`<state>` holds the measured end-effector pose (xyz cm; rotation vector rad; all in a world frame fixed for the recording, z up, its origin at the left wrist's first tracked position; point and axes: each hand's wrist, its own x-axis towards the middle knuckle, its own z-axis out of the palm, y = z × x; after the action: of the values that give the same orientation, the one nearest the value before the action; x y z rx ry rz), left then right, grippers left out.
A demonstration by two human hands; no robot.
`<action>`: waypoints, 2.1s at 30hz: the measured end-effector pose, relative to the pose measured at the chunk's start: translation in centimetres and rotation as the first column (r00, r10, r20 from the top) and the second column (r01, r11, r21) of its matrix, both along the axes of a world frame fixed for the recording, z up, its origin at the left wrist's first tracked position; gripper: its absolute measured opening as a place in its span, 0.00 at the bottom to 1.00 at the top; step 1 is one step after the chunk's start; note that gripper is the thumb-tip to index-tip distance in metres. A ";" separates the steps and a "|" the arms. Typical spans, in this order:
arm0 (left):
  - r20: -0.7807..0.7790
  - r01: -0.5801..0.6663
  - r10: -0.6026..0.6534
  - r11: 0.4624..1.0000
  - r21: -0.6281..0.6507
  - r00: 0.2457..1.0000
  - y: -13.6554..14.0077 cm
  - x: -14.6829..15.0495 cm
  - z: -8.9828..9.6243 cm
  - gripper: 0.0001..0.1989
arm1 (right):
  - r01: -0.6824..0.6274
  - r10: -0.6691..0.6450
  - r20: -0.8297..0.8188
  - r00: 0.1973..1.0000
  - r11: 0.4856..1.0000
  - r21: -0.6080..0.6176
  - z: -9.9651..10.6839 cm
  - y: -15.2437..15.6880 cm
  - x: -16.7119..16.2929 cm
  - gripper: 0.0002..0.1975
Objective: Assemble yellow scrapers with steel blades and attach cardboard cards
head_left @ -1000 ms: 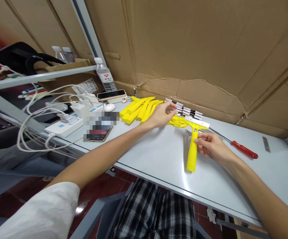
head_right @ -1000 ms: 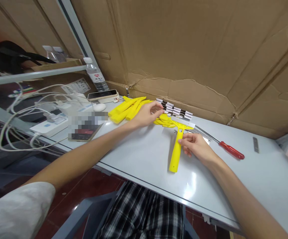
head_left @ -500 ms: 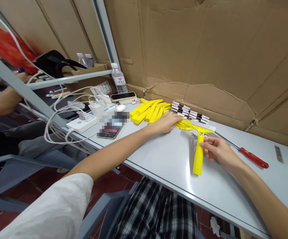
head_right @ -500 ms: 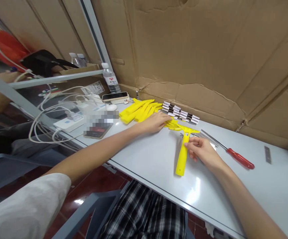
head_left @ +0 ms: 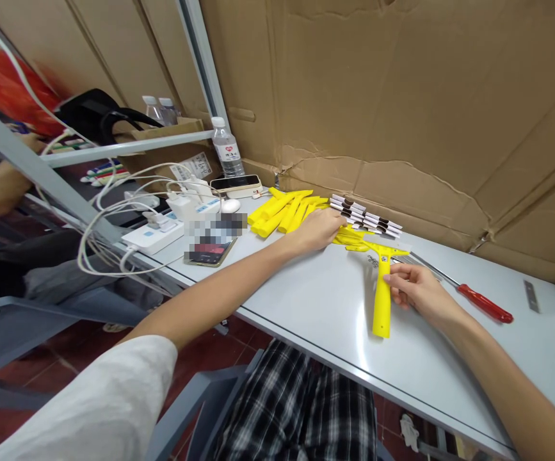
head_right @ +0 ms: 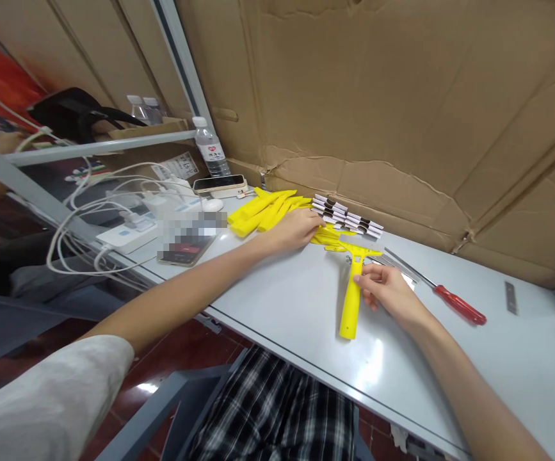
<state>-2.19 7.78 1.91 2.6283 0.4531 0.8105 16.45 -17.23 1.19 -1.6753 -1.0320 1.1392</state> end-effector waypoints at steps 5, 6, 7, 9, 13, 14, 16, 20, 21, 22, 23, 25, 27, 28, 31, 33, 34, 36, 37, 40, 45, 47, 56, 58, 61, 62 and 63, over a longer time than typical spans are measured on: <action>0.037 -0.077 0.077 0.997 0.010 0.996 -0.3 0.0 1.2 0.08 | 0.004 -0.004 0.018 1.000 1.000 0.000 0.3 0.0 -0.2 0.34; 0.062 -0.091 0.094 0.995 -0.047 0.994 -0.5 0.0 1.5 0.06 | 0.005 -0.005 0.021 1.000 1.000 -0.002 0.4 0.0 -0.2 0.34; 0.086 -0.096 0.105 0.990 -0.108 0.991 -0.7 0.0 1.6 0.04 | 0.008 -0.008 0.022 1.000 1.000 -0.003 0.4 0.0 -0.3 0.34; 0.130 -0.075 0.109 0.968 -0.239 0.986 -1.1 0.1 1.9 0.02 | 0.014 -0.014 0.021 1.000 1.000 -0.003 0.3 0.0 -0.3 0.34; 0.196 0.055 0.075 0.808 -0.586 0.978 -1.7 0.2 2.2 0.05 | -0.002 0.002 0.021 1.000 1.000 -0.002 0.0 0.0 -0.2 0.34; 0.213 0.089 0.076 0.738 -0.669 0.974 -1.8 0.3 2.3 0.09 | -0.009 0.009 0.020 1.000 1.000 -0.001 -0.1 -0.1 -0.2 0.33; 0.255 0.153 0.083 0.611 -0.777 0.964 -1.9 0.4 2.3 0.19 | -0.019 0.019 0.020 1.000 1.000 0.000 -0.2 -0.1 -0.2 0.33; 0.322 0.261 0.041 0.494 -0.829 0.946 -2.0 0.6 2.2 0.33 | -0.030 0.030 0.030 0.999 1.000 -0.004 -0.3 0.0 -0.1 0.33; 0.329 0.275 0.032 0.478 -0.834 0.944 -2.0 0.6 2.1 0.31 | -0.030 0.030 0.032 0.999 1.000 -0.007 -0.2 0.0 -0.1 0.33; 0.333 0.281 0.031 0.464 -0.840 0.942 -2.0 0.7 2.1 0.27 | -0.030 0.031 0.033 0.999 0.999 -0.010 -0.2 0.0 -0.2 0.33; 0.334 0.283 0.037 0.453 -0.846 0.942 -2.0 0.7 2.0 0.21 | -0.031 0.032 0.034 0.999 0.999 -0.013 -0.2 0.0 -0.2 0.33; 0.327 0.274 0.048 0.438 -0.856 0.944 -2.0 0.8 2.0 0.09 | -0.030 0.031 0.030 0.999 0.999 -0.015 -0.2 -0.1 -0.3 0.33; 0.308 0.260 0.046 0.425 -0.867 0.950 -2.1 0.8 1.9 0.03 | -0.027 0.027 0.019 0.999 1.000 -0.011 -0.3 -0.1 -0.3 0.34; 0.295 0.251 0.045 0.415 -0.874 0.954 -2.2 0.8 1.9 0.03 | -0.027 0.027 0.013 1.000 1.000 -0.007 -0.3 -0.1 -0.4 0.34; 0.265 0.223 0.067 0.366 -0.903 0.962 -2.1 0.9 1.8 0.07 | -0.030 0.030 -0.001 1.000 1.000 0.001 -0.3 0.0 -0.4 0.34; 0.265 0.214 0.112 0.337 -0.917 0.958 -2.0 1.0 1.6 0.06 | -0.031 0.031 -0.007 0.999 1.000 0.003 -0.3 0.0 -0.3 0.34; 0.272 0.216 0.141 0.321 -0.922 0.952 -1.9 1.1 1.5 0.05 | -0.033 0.033 -0.008 0.999 0.999 0.003 -0.4 0.0 -0.3 0.34; 0.295 0.234 0.196 0.281 -0.931 0.935 -1.8 1.1 1.5 0.10 | -0.038 0.038 -0.007 0.999 0.999 0.004 -0.4 0.0 -0.2 0.34; 0.307 0.249 0.212 0.259 -0.933 0.928 -1.8 1.1 1.5 0.15 | -0.041 0.041 -0.007 0.999 0.999 0.004 -0.4 0.0 -0.2 0.33; 0.338 0.296 0.199 0.213 -0.931 0.920 -1.8 1.0 1.7 0.27 | -0.041 0.041 -0.013 0.999 0.999 0.009 -0.4 0.0 -0.2 0.33; 0.331 0.302 0.163 0.179 -0.936 0.929 -2.4 1.0 1.9 0.20 | -0.030 0.030 -0.028 0.999 0.999 0.018 -0.4 0.0 -0.4 0.33; 0.330 0.303 0.149 0.176 -0.937 0.932 -2.6 1.1 1.8 0.12 | -0.029 0.029 -0.034 0.999 0.999 0.022 -0.4 0.0 -0.5 0.33; 0.428 0.387 0.200 0.215 -0.897 0.881 -3.4 1.4 1.6 0.08 | -0.025 0.026 -0.028 0.999 1.000 0.014 -0.2 0.1 -0.6 0.34; 0.439 0.408 0.215 0.173 -0.896 0.873 -3.8 1.4 1.8 0.07 | -0.017 0.018 -0.033 0.999 1.000 0.011 -0.1 0.0 -0.6 0.34; 0.415 0.402 0.226 0.101 -0.910 0.881 -4.7 1.3 1.9 0.05 | -0.020 0.021 -0.041 0.999 1.000 0.012 -0.1 0.0 -0.7 0.34; 0.406 0.398 0.228 0.080 -0.914 0.885 -5.0 1.3 1.9 0.05 | -0.025 0.025 -0.044 0.999 1.000 0.015 0.0 0.0 -0.7 0.34; 0.397 0.393 0.227 0.061 -0.917 0.889 -5.2 1.3 1.9 0.05 | -0.029 0.029 -0.046 0.998 0.999 0.018 0.0 0.0 -0.7 0.34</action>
<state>-0.86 2.54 3.76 0.9975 0.4496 0.6185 15.74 -17.20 1.18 -1.6172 -1.0372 1.1791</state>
